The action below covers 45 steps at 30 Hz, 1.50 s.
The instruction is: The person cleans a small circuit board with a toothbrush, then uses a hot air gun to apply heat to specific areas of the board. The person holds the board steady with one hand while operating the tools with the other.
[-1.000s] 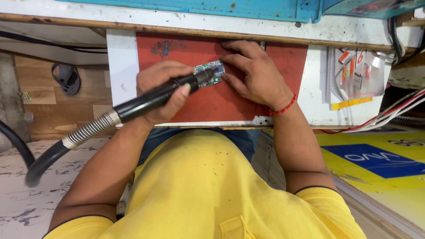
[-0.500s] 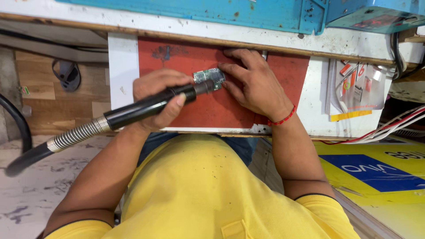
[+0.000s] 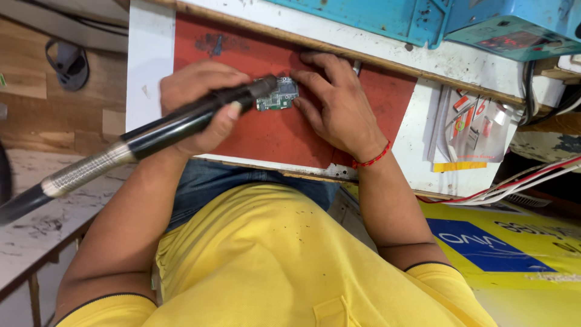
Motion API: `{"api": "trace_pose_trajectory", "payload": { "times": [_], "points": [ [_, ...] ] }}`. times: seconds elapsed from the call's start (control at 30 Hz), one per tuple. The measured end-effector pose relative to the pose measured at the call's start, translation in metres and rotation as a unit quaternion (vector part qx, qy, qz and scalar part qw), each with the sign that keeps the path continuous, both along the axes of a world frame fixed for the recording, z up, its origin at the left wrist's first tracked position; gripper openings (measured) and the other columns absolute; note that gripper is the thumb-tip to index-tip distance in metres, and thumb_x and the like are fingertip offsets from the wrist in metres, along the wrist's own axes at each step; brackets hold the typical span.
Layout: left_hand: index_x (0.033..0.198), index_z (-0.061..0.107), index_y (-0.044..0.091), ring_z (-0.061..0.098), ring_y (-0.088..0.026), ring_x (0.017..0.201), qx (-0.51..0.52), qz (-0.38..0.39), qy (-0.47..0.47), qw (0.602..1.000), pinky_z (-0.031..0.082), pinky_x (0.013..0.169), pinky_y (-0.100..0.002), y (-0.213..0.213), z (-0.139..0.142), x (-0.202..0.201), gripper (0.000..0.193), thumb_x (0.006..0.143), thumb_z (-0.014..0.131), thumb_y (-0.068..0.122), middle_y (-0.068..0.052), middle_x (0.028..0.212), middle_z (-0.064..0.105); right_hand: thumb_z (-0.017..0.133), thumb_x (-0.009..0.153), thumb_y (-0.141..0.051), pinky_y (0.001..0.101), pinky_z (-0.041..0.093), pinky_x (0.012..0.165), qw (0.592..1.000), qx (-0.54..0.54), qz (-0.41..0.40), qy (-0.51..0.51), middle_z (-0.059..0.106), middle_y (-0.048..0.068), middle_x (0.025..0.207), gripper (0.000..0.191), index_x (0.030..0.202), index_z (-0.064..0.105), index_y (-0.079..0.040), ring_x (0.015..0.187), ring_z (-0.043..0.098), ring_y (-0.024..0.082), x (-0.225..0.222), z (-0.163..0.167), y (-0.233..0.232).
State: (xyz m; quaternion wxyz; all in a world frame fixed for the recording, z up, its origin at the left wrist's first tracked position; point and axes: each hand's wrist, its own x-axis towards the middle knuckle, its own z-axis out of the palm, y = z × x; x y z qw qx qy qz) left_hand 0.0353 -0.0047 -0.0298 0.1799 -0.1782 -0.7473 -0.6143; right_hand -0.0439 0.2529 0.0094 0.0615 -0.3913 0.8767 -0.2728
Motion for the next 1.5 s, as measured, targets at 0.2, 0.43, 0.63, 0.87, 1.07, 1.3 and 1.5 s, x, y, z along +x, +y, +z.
{"api": "trace_pose_trajectory", "payload": {
  "times": [0.2,0.43,0.63,0.87,1.07,1.3,1.5],
  "points": [
    [0.111,0.069,-0.002,0.073,-0.026,0.096,0.022,-0.001,-0.014,1.000,0.062,0.084,-0.032,0.001,0.003,0.004,0.036,0.098,0.068,0.031,-0.018,0.105,0.072,0.081,0.091,-0.012,0.0472,0.048,0.107,1.000,-0.004,0.002,0.001,0.057,0.017,0.139,0.041,0.130,0.068,-0.005,0.126,0.056,0.039,0.001,-0.004,0.001],
    [0.110,0.069,-0.003,0.075,-0.027,0.096,-0.009,0.000,-0.003,1.000,0.062,0.087,-0.033,-0.001,0.005,0.004,0.035,0.099,0.070,0.030,-0.019,0.104,0.073,0.081,0.091,-0.013,0.0467,0.048,0.106,1.000,-0.023,0.009,0.016,0.057,0.018,0.137,0.041,0.128,0.068,-0.004,0.124,0.057,0.039,-0.001,-0.003,-0.001],
    [0.111,0.069,-0.002,0.075,-0.026,0.092,0.027,-0.032,-0.026,0.999,0.061,0.085,-0.031,-0.004,0.008,0.003,0.032,0.097,0.068,0.027,-0.018,0.108,0.074,0.080,0.088,-0.012,0.0470,0.049,0.107,1.000,-0.004,0.004,0.013,0.059,0.018,0.137,0.041,0.127,0.069,-0.004,0.124,0.057,0.039,0.000,0.001,0.001],
    [0.109,0.069,-0.004,0.074,-0.026,0.089,0.031,-0.024,-0.033,0.999,0.060,0.082,-0.032,-0.008,0.005,-0.001,0.030,0.096,0.068,0.023,-0.020,0.105,0.074,0.080,0.087,-0.012,0.0469,0.048,0.105,1.000,0.004,0.003,0.006,0.058,0.019,0.136,0.040,0.125,0.069,-0.004,0.123,0.056,0.040,0.000,0.006,-0.006],
    [0.105,0.071,-0.003,0.075,-0.025,0.087,0.062,-0.070,-0.063,0.994,0.061,0.077,-0.030,-0.008,0.003,0.000,0.030,0.094,0.068,0.024,-0.017,0.099,0.074,0.079,0.089,-0.011,0.0459,0.049,0.104,1.000,-0.001,-0.012,-0.007,0.059,0.017,0.136,0.039,0.126,0.069,-0.005,0.121,0.057,0.038,0.002,0.006,-0.004],
    [0.105,0.070,-0.006,0.073,-0.026,0.088,0.018,-0.027,-0.040,0.999,0.060,0.081,-0.034,-0.005,0.006,-0.002,0.032,0.095,0.068,0.025,-0.020,0.099,0.073,0.080,0.088,-0.013,0.0467,0.049,0.103,1.000,0.002,-0.017,-0.007,0.061,0.017,0.134,0.039,0.125,0.071,-0.005,0.119,0.057,0.038,0.002,0.005,-0.005],
    [0.103,0.070,-0.004,0.074,-0.024,0.084,0.042,-0.065,-0.054,0.995,0.062,0.077,-0.033,-0.007,0.002,0.002,0.034,0.094,0.067,0.028,-0.018,0.095,0.074,0.080,0.087,-0.014,0.0465,0.050,0.101,0.999,0.006,-0.029,-0.011,0.061,0.016,0.130,0.038,0.123,0.071,-0.006,0.117,0.058,0.037,0.003,0.005,-0.007]
  ]
}}
